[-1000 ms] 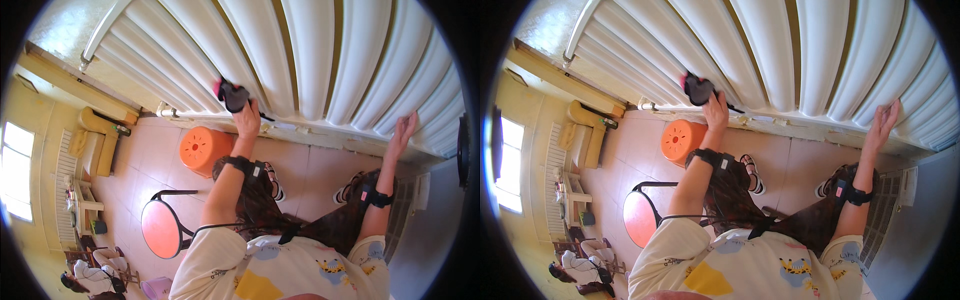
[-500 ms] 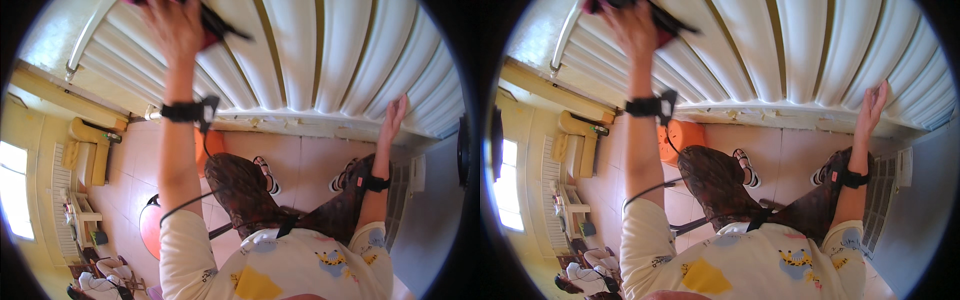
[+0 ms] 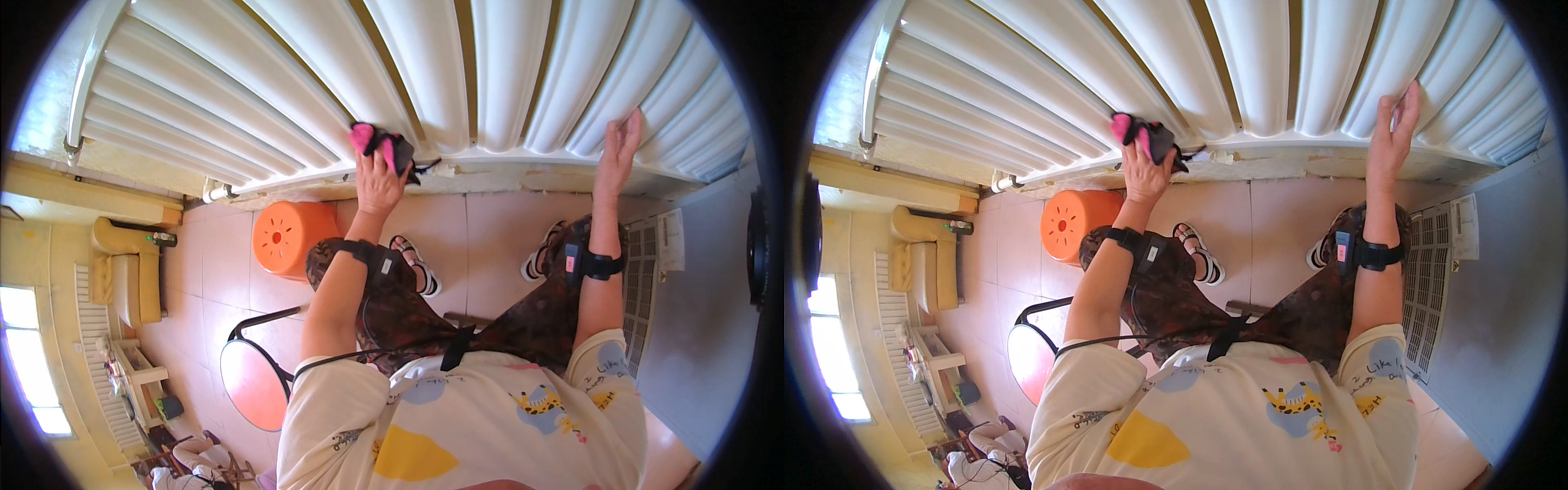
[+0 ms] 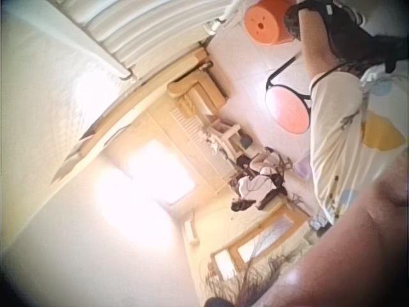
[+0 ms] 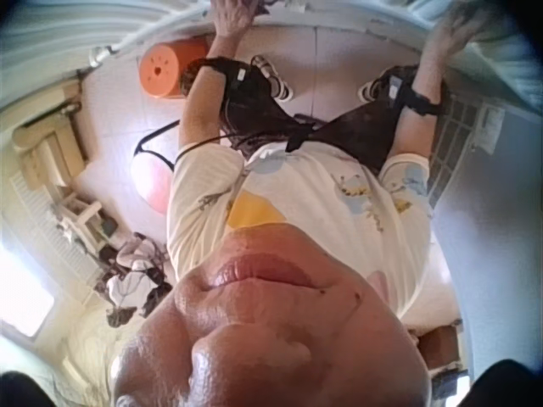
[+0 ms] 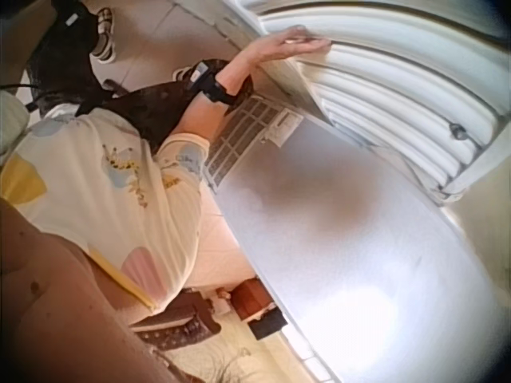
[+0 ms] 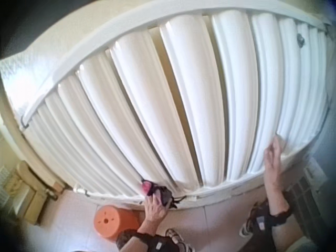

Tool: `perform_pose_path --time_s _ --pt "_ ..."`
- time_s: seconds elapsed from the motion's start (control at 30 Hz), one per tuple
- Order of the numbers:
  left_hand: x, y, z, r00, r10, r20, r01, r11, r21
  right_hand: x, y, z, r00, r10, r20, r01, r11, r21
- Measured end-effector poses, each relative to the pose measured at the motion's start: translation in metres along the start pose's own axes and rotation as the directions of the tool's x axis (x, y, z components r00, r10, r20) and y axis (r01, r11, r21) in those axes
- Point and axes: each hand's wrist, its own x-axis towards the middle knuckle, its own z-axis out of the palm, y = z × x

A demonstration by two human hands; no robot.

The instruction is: The person cleans a white radiator using a pink cloth, wiping the vertical segments and the top surfaces.

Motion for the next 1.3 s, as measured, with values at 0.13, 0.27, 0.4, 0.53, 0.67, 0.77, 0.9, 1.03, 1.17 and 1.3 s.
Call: perform_pose_path --time_s 0.13,0.27,0.4,0.53,0.67,0.77,0.9,1.03,1.17,1.3 --pt "-0.015 -0.032 -0.019 0.932 0.250 0.263 -0.312 0.922 0.230 -0.004 -0.003 0.004 1.000 -0.005 0.017 0.005 1.000 -0.014" --pt "0.051 -0.042 -0.068 0.801 0.500 0.328 -0.598 0.698 0.394 0.000 0.003 -0.006 1.000 -0.004 0.026 0.004 1.000 -0.021" --pt "0.160 -0.047 -0.152 0.895 0.421 -0.149 -0.262 0.765 0.589 -0.002 0.002 0.000 0.999 -0.009 0.046 0.008 1.000 0.026" --pt "0.214 -0.019 -0.178 0.913 0.215 -0.348 0.001 0.848 0.530 0.000 -0.005 -0.004 0.998 -0.025 0.066 0.024 1.000 0.018" --pt "0.196 -0.005 -0.118 0.735 0.277 -0.619 -0.067 0.938 0.340 0.001 0.003 -0.007 0.995 -0.020 0.100 0.023 0.999 -0.032" --pt "0.136 -0.005 -0.080 0.854 0.263 -0.450 -0.156 0.953 0.260 -0.004 -0.002 -0.007 0.992 0.015 0.121 -0.006 0.997 -0.076" --pt "0.064 -0.009 -0.041 0.962 0.271 -0.018 -0.252 0.917 0.308 -0.004 -0.003 -0.011 0.992 -0.011 0.125 0.028 0.990 -0.136" --pt "0.020 -0.007 -0.014 0.894 0.390 0.221 -0.440 0.855 0.275 -0.005 0.006 -0.010 0.989 -0.083 0.120 0.105 0.976 -0.190" --pt "0.016 -0.005 -0.016 0.833 0.446 0.327 -0.534 0.803 0.265 -0.004 0.003 -0.005 0.993 -0.029 0.114 0.050 0.981 -0.187" --pt "0.042 0.009 -0.031 0.771 0.574 0.277 -0.633 0.740 0.228 -0.008 0.003 0.001 0.990 -0.138 0.033 0.142 0.977 -0.159"
